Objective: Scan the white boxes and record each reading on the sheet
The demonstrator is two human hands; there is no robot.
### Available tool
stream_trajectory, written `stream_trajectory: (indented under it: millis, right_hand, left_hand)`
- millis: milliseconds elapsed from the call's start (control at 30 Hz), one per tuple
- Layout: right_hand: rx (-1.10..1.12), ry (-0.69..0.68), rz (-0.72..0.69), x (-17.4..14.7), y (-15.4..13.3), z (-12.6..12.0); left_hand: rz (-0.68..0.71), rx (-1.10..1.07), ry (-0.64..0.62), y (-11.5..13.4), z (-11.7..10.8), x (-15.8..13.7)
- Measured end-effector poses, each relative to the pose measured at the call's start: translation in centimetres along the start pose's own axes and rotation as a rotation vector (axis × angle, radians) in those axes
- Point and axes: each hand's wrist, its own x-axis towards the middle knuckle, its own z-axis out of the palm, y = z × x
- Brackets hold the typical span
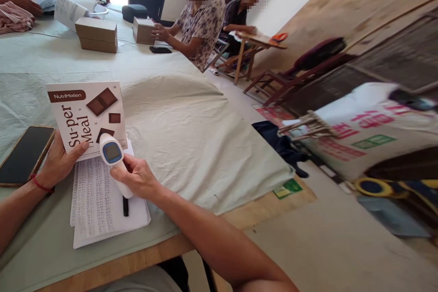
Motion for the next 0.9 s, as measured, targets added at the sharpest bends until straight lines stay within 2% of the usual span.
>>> stream_trajectory:
  millis: [133, 267, 433, 900]
  right_hand:
    - [0.011, -0.022, -0.068, -0.1, 0.0, 0.0]
    - [0.103, 0.068, -0.171, -0.5, -0.1, -0.3]
    - [0.183, 0.168, -0.175, -1.0, -0.5, -1.4]
    - [0.154, 0.219, -0.201, -0.6, -0.4, -2.1]
  left_hand:
    - [-0.002, 0.001, -0.014, 0.5, -0.2, 0.1]
    - [-0.048, 0.051, -0.031, 1.1, -0.4, 0.2]
    - [-0.062, 0.02, -0.043, 1.5, -0.5, 0.2]
    - [-0.049, 0.028, -0.046, 1.1, -0.5, 0.5]
